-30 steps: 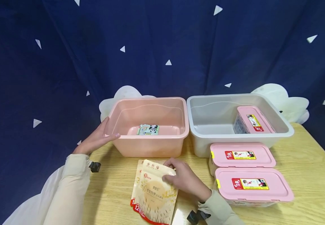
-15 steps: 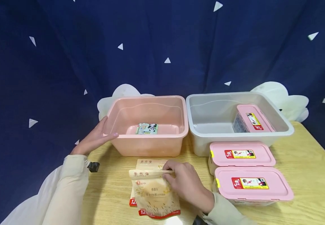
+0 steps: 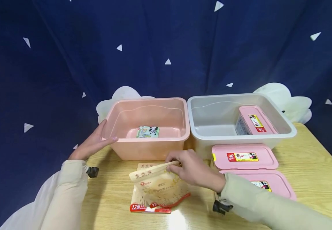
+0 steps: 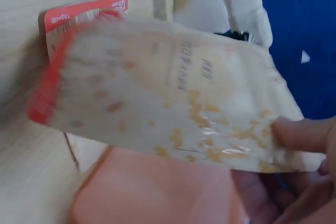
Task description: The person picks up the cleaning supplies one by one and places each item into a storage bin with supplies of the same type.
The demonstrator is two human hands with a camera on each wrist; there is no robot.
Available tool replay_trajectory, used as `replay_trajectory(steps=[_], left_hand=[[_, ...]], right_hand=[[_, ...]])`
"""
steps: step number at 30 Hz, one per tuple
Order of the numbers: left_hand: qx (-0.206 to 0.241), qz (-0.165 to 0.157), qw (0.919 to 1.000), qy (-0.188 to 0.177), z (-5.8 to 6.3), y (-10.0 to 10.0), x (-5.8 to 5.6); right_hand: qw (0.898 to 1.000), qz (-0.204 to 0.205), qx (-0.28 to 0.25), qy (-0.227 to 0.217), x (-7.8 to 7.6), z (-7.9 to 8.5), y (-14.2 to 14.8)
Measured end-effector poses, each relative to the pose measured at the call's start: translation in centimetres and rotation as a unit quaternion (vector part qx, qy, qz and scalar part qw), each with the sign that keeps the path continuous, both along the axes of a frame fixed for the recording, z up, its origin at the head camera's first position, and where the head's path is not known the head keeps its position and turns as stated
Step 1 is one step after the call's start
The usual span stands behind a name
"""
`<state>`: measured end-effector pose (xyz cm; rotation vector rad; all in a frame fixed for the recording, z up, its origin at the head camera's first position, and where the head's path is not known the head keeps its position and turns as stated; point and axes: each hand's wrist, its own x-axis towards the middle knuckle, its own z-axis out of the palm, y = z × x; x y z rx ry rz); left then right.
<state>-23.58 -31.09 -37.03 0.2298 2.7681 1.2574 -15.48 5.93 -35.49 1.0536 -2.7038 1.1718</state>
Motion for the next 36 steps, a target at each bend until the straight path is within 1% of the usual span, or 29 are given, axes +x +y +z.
replay_trajectory(steps=[3, 5, 8, 11, 13, 15, 19, 23, 30, 36], left_hand=[[-0.007, 0.001, 1.0000, 0.000, 0.0, 0.0, -0.1], [-0.014, 0.002, 0.9999, -0.003, 0.0, 0.1, 0.0], [-0.016, 0.006, 0.9998, -0.010, -0.1, 0.3, -0.1], [-0.012, 0.006, 0.9999, -0.009, -0.2, 0.4, -0.1], [-0.012, 0.006, 0.9999, -0.007, -0.1, 0.4, 0.0], [-0.015, 0.006, 0.9999, -0.003, 0.0, 0.4, 0.1], [-0.017, 0.007, 0.9998, 0.005, 0.1, 0.4, 0.2], [-0.017, 0.009, 0.9998, 0.010, 0.1, 0.3, 0.3], [-0.012, 0.012, 0.9998, 0.012, 0.0, 0.3, 0.4], [-0.024, 0.017, 0.9995, 0.013, -0.1, 0.2, 0.5]], right_hand=[[0.999, 0.007, -0.033, -0.023, -1.2, -0.6, 0.3], [0.999, 0.001, -0.032, -0.025, -1.8, -1.0, 0.5], [1.000, -0.015, -0.009, 0.002, -2.5, -1.4, 0.9], [0.999, -0.029, 0.011, 0.025, -3.1, -1.4, 1.3], [0.999, -0.030, 0.018, 0.035, -3.3, -1.2, 1.5], [0.999, -0.025, 0.020, 0.035, -3.4, -1.1, 1.6], [1.000, -0.002, 0.010, 0.006, -3.7, -0.9, 1.7], [1.000, 0.006, -0.003, -0.016, -3.9, -1.0, 1.6], [1.000, 0.004, -0.008, -0.019, -4.1, -1.3, 1.3], [1.000, 0.007, -0.014, -0.012, -4.1, -1.3, 1.1]])
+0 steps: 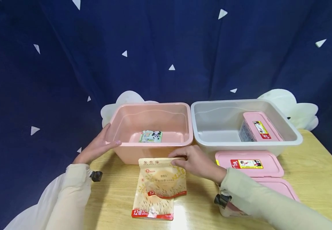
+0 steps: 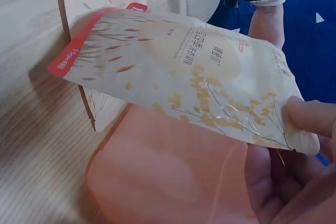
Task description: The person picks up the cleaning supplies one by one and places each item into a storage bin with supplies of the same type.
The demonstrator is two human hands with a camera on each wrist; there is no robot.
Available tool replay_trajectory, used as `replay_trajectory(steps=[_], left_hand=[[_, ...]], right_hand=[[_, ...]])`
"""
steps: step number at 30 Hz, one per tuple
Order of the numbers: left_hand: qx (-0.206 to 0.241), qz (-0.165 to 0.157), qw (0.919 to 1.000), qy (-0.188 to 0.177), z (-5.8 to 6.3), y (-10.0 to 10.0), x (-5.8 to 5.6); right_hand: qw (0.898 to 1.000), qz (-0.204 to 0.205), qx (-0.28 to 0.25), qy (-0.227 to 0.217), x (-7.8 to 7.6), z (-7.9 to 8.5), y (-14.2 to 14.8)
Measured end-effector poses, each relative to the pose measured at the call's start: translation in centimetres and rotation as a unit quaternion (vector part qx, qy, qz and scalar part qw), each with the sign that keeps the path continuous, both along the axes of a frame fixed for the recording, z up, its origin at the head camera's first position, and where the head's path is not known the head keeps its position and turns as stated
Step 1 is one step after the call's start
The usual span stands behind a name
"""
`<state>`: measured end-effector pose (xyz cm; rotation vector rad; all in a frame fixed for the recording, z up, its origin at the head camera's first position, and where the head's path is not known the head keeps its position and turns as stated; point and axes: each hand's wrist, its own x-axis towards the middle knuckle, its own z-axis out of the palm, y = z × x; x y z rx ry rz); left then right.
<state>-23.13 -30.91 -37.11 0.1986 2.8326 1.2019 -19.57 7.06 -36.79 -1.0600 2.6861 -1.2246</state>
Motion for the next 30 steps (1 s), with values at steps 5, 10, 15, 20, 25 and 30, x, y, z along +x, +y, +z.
replay_trajectory(steps=[5, 10, 15, 20, 25, 30], left_hand=[[-0.002, -0.001, 1.0000, 0.009, -0.19, 0.03, -0.16], [0.000, 0.000, 0.9999, 0.012, -0.12, 0.07, -0.35], [0.008, -0.002, 0.9998, 0.017, 0.11, 0.06, -0.31], [0.030, -0.012, 0.9991, 0.029, -0.04, -0.15, -0.14], [0.025, -0.013, 0.9992, 0.027, 0.03, -0.10, 0.05], [0.037, -0.015, 0.9990, 0.019, -0.15, 0.26, -0.07]], right_hand=[[1.000, -0.009, -0.007, -0.009, 0.02, -0.01, -0.08], [1.000, -0.019, -0.006, -0.017, -0.13, 0.12, -0.27], [1.000, -0.017, -0.011, -0.022, -0.40, 0.32, -0.47], [1.000, -0.014, -0.004, -0.010, -0.46, 0.41, -0.68], [1.000, -0.019, -0.002, 0.012, -0.31, 0.36, -0.62], [1.000, -0.011, -0.023, 0.012, -0.52, 0.74, -0.20]])
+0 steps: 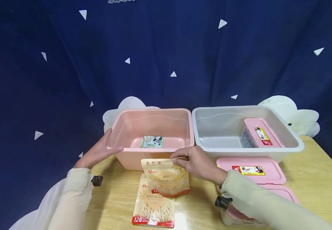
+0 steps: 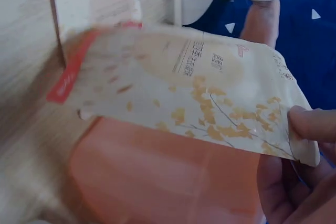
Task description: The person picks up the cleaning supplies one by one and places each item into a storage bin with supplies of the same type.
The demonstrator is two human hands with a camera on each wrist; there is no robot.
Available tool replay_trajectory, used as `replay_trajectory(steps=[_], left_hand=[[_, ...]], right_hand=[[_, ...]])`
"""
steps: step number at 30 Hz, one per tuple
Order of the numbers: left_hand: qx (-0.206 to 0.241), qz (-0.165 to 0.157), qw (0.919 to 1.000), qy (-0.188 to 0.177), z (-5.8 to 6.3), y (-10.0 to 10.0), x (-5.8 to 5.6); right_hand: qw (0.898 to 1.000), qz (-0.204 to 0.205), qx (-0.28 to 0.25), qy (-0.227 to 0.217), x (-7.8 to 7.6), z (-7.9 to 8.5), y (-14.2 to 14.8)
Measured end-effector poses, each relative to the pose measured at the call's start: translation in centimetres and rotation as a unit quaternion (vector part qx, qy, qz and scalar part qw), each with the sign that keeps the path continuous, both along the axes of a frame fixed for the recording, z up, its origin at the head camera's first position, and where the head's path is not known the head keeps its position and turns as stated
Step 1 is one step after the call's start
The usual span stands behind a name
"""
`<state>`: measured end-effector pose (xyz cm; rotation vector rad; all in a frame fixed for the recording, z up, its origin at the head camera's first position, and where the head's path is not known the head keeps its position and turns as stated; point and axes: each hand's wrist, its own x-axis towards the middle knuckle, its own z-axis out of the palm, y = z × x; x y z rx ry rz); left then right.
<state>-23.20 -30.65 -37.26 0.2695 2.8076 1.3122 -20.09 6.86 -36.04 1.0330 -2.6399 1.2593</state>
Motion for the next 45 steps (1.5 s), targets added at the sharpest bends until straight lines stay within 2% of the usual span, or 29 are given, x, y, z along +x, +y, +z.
replay_trajectory(steps=[6, 16, 20, 24, 30, 33, 37, 45], left_hand=[[-0.004, 0.006, 1.0000, -0.002, -0.5, -0.2, 0.0], [-0.009, 0.003, 1.0000, -0.001, -0.4, -0.1, -0.1], [-0.024, 0.002, 0.9997, -0.004, -0.2, 0.1, 0.0], [-0.028, 0.002, 0.9996, -0.002, -0.2, 0.0, 0.0], [-0.038, 0.015, 0.9991, -0.008, 0.0, -0.1, 0.1], [-0.042, 0.018, 0.9989, -0.013, 0.0, -0.1, 0.1], [-0.045, 0.024, 0.9986, -0.013, 0.1, -0.4, 0.2], [-0.045, 0.022, 0.9987, -0.013, 0.3, -0.5, 0.0]], right_hand=[[1.000, 0.014, 0.001, 0.017, -0.1, 2.3, 0.3], [0.999, 0.036, 0.030, 0.014, -0.6, 8.8, 1.8], [0.999, 0.030, 0.028, 0.024, -0.6, 11.2, 2.5], [0.998, 0.004, 0.032, 0.049, -0.6, 13.8, 3.0], [0.998, -0.035, 0.027, 0.038, -1.1, 17.7, 3.4], [0.998, -0.045, 0.027, 0.038, -1.6, 18.8, 3.2], [0.997, -0.049, 0.037, 0.055, -3.0, 19.5, 2.1], [0.996, -0.054, 0.042, 0.053, -6.2, 19.5, -0.2]])
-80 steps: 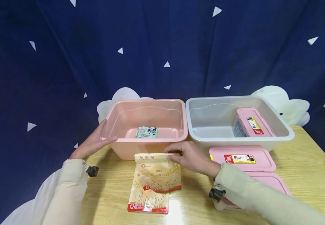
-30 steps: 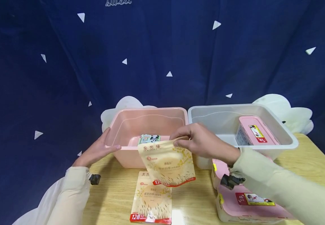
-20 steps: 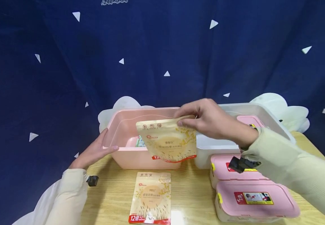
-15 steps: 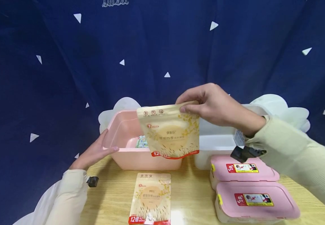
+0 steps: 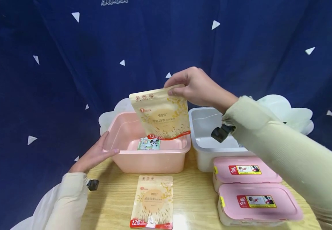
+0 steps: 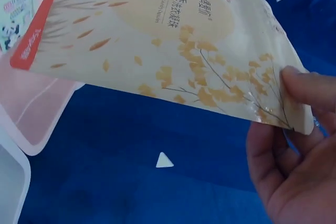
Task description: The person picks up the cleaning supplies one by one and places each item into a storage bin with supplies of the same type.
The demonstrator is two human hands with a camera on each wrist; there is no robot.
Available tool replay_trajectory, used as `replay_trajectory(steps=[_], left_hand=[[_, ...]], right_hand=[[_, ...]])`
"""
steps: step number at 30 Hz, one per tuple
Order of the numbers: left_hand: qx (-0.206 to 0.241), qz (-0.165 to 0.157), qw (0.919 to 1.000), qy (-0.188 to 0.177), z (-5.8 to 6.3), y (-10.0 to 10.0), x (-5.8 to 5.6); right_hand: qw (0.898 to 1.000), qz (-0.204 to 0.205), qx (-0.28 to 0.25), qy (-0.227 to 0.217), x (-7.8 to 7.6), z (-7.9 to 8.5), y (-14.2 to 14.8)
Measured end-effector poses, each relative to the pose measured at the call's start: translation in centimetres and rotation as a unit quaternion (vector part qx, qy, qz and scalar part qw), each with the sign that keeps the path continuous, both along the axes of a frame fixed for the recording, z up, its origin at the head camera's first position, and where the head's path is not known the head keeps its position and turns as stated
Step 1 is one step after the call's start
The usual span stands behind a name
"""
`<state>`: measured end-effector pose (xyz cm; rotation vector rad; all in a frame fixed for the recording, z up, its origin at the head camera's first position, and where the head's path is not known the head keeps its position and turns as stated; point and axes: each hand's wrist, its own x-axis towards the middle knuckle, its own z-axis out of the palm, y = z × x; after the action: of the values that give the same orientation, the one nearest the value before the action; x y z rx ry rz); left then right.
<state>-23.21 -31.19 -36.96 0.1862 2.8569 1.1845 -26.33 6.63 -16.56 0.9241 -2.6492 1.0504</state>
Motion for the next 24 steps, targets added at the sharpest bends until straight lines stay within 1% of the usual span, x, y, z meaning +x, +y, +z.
replay_trajectory(steps=[3, 6, 8, 11, 15, 19, 22, 24], left_hand=[[-0.008, -0.002, 1.0000, -0.004, 0.0, 0.1, -0.3], [-0.008, -0.010, 0.9999, -0.011, -0.1, 0.2, -0.4], [-0.008, -0.011, 0.9998, -0.013, 0.0, 0.2, -0.3], [-0.011, -0.003, 0.9998, -0.015, 0.1, -0.2, 0.0], [-0.008, -0.001, 0.9999, -0.014, 0.4, -0.5, 0.3], [0.000, -0.005, 0.9999, -0.011, 0.4, -0.4, 0.2], [-0.003, -0.003, 0.9999, -0.013, 0.3, -0.5, 0.1], [-0.005, -0.003, 0.9999, -0.013, 0.3, -0.5, 0.0]], right_hand=[[1.000, -0.001, -0.001, -0.016, -0.9, -0.6, -0.5], [0.999, -0.008, -0.002, -0.043, -1.6, -1.8, -0.6], [0.999, -0.007, -0.001, -0.054, -2.2, -2.7, -0.8], [0.998, 0.005, -0.001, -0.064, -3.0, -4.2, -1.6], [0.997, 0.016, 0.007, -0.081, -3.7, -5.9, -2.8], [0.996, 0.018, 0.039, -0.081, -4.4, -7.0, -3.8], [0.995, 0.014, 0.065, -0.076, -5.1, -7.6, -4.3], [0.994, 0.010, 0.074, -0.083, -5.4, -8.0, -4.7]])
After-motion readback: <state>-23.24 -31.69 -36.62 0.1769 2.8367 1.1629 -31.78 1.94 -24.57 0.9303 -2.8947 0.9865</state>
